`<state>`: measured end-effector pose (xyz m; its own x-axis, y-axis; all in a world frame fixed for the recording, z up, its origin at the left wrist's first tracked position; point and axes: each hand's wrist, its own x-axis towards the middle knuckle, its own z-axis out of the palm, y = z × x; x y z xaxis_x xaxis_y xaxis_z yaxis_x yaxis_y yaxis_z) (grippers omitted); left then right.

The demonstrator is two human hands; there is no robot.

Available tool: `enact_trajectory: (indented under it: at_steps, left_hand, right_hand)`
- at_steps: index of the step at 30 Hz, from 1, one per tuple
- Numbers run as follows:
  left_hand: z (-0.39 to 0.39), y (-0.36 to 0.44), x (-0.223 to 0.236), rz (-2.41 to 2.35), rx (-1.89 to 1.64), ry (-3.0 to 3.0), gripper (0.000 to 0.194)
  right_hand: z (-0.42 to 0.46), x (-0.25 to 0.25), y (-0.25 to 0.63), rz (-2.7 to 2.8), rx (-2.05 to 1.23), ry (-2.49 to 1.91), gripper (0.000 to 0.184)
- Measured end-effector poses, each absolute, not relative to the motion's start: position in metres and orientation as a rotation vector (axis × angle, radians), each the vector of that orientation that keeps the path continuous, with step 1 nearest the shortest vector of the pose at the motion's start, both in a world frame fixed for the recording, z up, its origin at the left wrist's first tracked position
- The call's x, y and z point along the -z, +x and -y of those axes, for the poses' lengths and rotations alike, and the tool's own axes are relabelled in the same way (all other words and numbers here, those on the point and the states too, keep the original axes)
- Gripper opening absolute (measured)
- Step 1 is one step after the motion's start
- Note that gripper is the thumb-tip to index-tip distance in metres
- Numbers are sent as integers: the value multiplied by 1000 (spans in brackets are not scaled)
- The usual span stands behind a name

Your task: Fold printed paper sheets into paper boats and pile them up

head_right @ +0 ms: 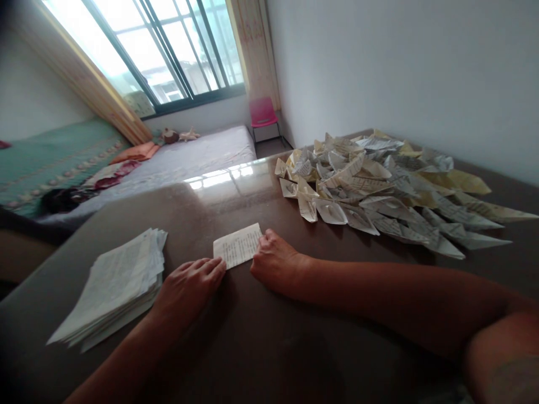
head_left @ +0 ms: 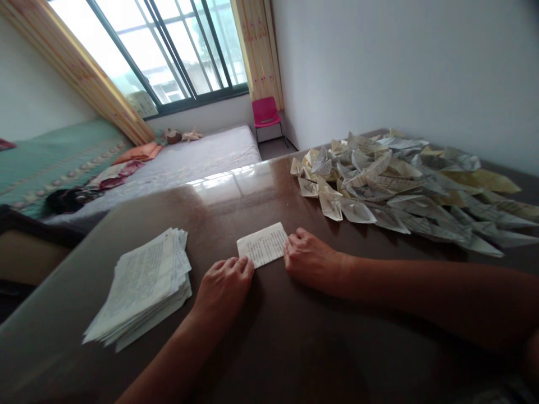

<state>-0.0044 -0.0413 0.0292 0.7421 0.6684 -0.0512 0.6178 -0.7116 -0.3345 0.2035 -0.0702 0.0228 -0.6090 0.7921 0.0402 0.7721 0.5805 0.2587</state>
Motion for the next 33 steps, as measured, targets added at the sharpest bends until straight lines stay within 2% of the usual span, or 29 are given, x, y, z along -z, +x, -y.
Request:
enact_trajectory:
  at_steps: [12,17,22,25,33]
  left_hand:
    - [23,-12,-22,1038,-10,-2625,19]
    - [21,-15,-21,996,102,-2627,22]
    - [17,-18,-21,990,133,-2726,35]
    - [16,-18,-18,939,184,-2790,31]
    - [12,-19,-21,980,67,-2761,25]
  right_hand:
    - [45,-21,221,-2842,-383,1389,15]
    - [56,-30,217,-2966,-434,1318,14]
    - [67,-37,211,-3167,-426,1132,16]
    - [64,-36,212,-3162,-341,1078,14]
    - [67,-35,210,-3126,-303,931,13]
